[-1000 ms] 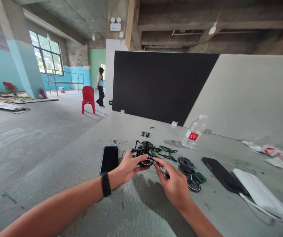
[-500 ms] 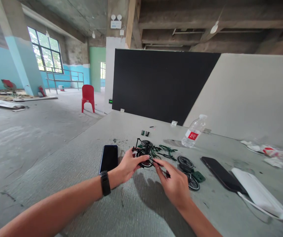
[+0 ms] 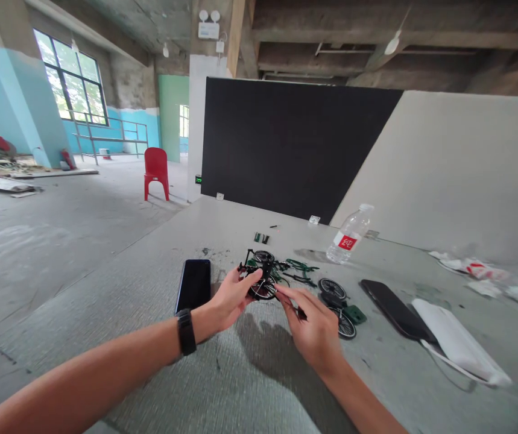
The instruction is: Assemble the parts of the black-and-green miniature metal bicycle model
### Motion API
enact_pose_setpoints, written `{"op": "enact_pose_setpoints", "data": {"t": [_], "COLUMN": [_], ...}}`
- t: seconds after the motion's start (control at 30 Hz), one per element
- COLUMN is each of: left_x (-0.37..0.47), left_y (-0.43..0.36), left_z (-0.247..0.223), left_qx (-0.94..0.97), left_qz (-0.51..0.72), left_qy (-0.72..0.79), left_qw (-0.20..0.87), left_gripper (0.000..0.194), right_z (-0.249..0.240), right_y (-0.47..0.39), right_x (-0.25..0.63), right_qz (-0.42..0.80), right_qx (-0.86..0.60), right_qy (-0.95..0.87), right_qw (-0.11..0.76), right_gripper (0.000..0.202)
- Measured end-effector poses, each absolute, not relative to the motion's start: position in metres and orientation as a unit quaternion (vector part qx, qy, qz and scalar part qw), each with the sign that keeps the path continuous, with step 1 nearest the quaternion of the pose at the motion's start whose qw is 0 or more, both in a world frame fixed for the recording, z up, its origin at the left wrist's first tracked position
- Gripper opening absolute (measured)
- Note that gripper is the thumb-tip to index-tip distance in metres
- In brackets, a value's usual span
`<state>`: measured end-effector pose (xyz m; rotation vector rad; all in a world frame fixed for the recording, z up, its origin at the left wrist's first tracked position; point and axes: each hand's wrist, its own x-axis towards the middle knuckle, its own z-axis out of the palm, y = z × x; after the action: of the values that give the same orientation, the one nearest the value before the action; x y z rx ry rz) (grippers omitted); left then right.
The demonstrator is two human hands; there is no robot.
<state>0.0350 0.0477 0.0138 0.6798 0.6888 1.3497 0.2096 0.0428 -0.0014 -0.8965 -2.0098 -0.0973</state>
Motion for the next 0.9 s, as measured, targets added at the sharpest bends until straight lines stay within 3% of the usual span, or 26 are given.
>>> {"op": "enact_pose_setpoints", "data": {"t": [0.63, 0.9], "left_x": [0.0339, 0.0348], "left_y": [0.0419, 0.0431], "left_z": [0.0157, 0.0141], "left_qx": [0.340, 0.329], "left_qz": [0.565, 0.565], "left_qy": [0.374, 0.383], "left_qw": [0.653, 0.652], "left_gripper": [0.033, 0.026], "right_z": [0.0010, 0.0061], "right_y": [0.0404, 0.0370], "right_x": [0.2089, 0.2092], "right_qz": [-0.051, -0.090], "right_qx": [-0.369, -0.360], "right_qy": [-0.822, -0.835], "right_qw": [0.431, 0.407], "right_gripper": [0.024, 0.025]}}
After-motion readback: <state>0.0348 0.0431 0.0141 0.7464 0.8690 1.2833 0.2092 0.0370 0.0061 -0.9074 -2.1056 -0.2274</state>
